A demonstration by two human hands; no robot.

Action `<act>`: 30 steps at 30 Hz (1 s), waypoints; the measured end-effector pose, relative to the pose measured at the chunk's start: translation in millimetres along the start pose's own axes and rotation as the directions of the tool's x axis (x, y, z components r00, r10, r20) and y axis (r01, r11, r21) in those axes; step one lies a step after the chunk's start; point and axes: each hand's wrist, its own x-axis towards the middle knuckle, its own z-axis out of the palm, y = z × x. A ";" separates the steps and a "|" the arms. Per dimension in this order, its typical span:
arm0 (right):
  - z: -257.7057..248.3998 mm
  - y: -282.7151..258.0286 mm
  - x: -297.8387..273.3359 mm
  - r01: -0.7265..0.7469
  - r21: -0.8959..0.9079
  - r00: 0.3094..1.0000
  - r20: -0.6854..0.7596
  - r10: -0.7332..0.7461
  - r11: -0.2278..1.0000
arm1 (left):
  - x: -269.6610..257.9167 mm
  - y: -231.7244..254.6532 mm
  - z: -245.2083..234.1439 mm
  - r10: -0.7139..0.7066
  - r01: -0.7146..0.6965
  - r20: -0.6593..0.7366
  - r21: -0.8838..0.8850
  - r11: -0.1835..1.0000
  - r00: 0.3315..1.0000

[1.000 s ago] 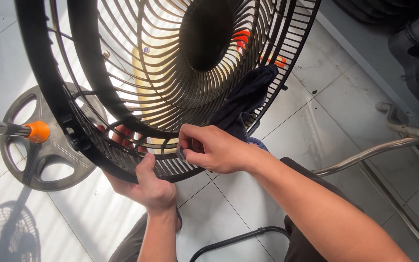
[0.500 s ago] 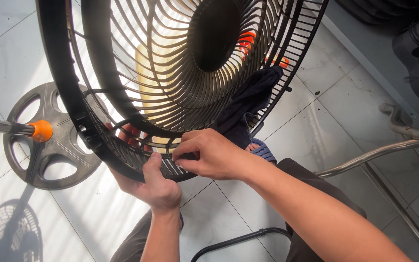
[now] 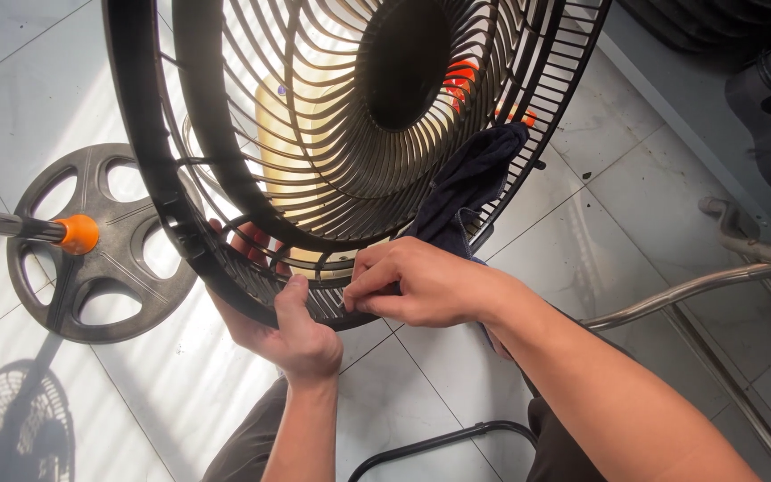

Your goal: Cleaning the front grill of a disassembled electric fan using a blue cloth to wipe the slats.

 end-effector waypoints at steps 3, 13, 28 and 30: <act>-2.9 5.2 -1.4 -0.027 0.027 0.998 -0.056 0.029 0.999 | -1.0 0.4 -0.5 0.007 -0.007 -0.003 -0.024 1.000 1.000; 26.3 21.1 6.9 0.003 -0.077 0.979 -0.201 -0.018 0.997 | -4.4 -4.0 -3.3 0.012 -0.012 0.024 0.008 1.000 1.000; 26.7 4.7 9.7 -0.315 0.031 0.914 -0.259 0.312 0.949 | -9.8 -1.9 3.2 0.003 -0.003 0.017 0.002 1.000 1.000; 27.2 7.5 10.1 -0.344 0.062 0.895 -0.281 0.347 0.937 | -9.9 -2.9 2.0 0.003 -0.003 0.026 0.024 1.000 1.000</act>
